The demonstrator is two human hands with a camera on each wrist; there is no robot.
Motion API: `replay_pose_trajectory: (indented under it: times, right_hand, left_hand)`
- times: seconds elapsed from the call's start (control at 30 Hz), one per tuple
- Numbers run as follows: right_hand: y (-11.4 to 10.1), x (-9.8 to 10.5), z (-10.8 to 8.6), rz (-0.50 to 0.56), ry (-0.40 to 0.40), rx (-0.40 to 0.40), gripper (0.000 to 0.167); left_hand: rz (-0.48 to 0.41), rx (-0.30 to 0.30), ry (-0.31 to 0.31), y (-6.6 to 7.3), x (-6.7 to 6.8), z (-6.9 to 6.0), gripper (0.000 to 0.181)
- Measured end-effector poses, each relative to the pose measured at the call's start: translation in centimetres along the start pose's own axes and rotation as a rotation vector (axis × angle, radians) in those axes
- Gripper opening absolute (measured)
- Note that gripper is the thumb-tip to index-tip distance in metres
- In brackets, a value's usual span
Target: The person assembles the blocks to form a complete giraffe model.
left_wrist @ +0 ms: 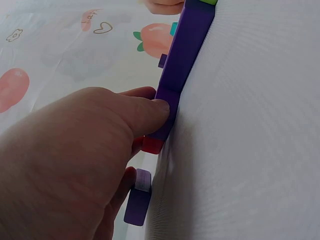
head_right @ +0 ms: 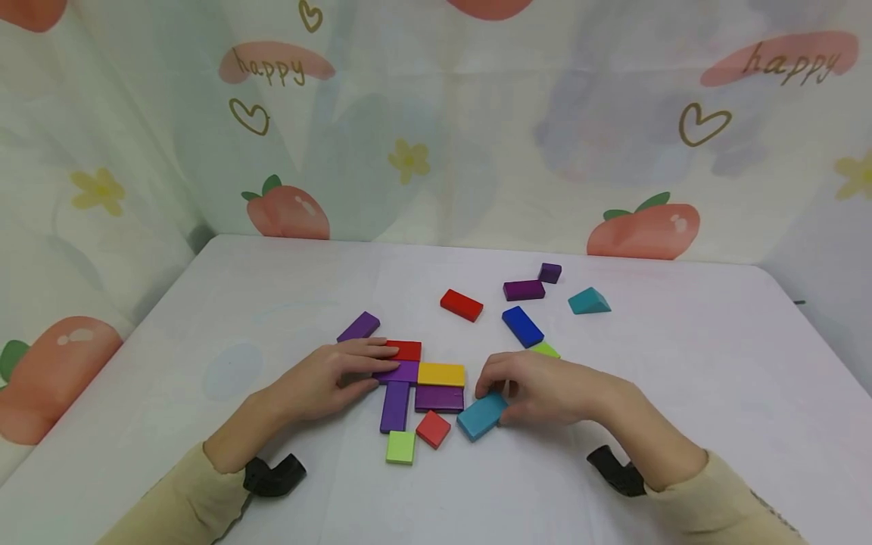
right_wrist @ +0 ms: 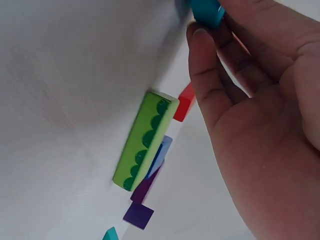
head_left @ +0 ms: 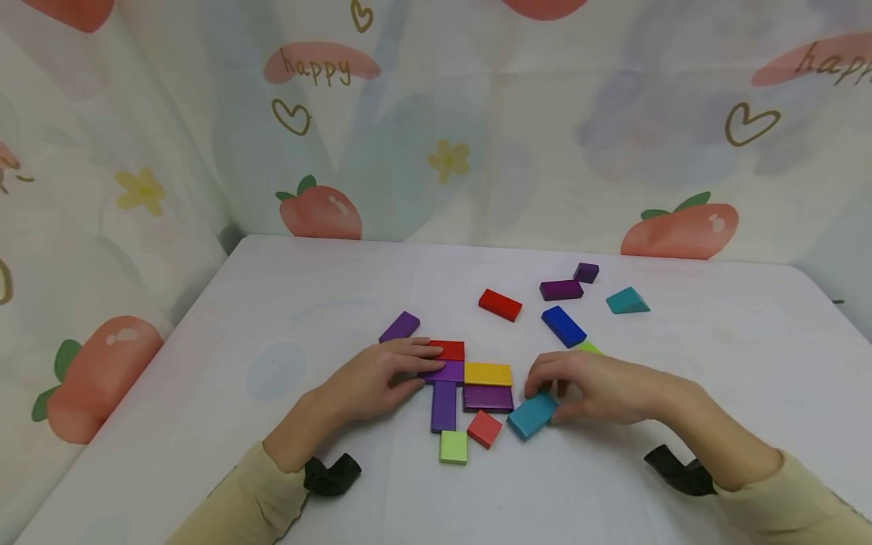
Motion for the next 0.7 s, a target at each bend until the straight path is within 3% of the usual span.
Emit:
replay_pose_trajectory:
  times: [0.4, 0.7]
  right_hand:
    - [0.2, 2.0, 1.5, -0.111, 0.194, 0.087, 0.030]
    - [1.1, 2.0, 4.0, -0.146, 0.291, 0.029, 0.031]
  left_hand:
    - [0.001, 0.010, 0.007, 0.0, 0.0, 0.0, 0.039]
    - [-0.002, 0.019, -0.004, 0.0, 0.0, 0.1, 0.039]
Point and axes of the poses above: each hand's wrist, its own z-axis towards the middle knuckle, its own x-axis out of the back of the hand, y = z × x, the point moved 3 cm from there along z, towards the middle knuckle, and after that the axes turned 12 degrees about x, right-handed, at the moved point
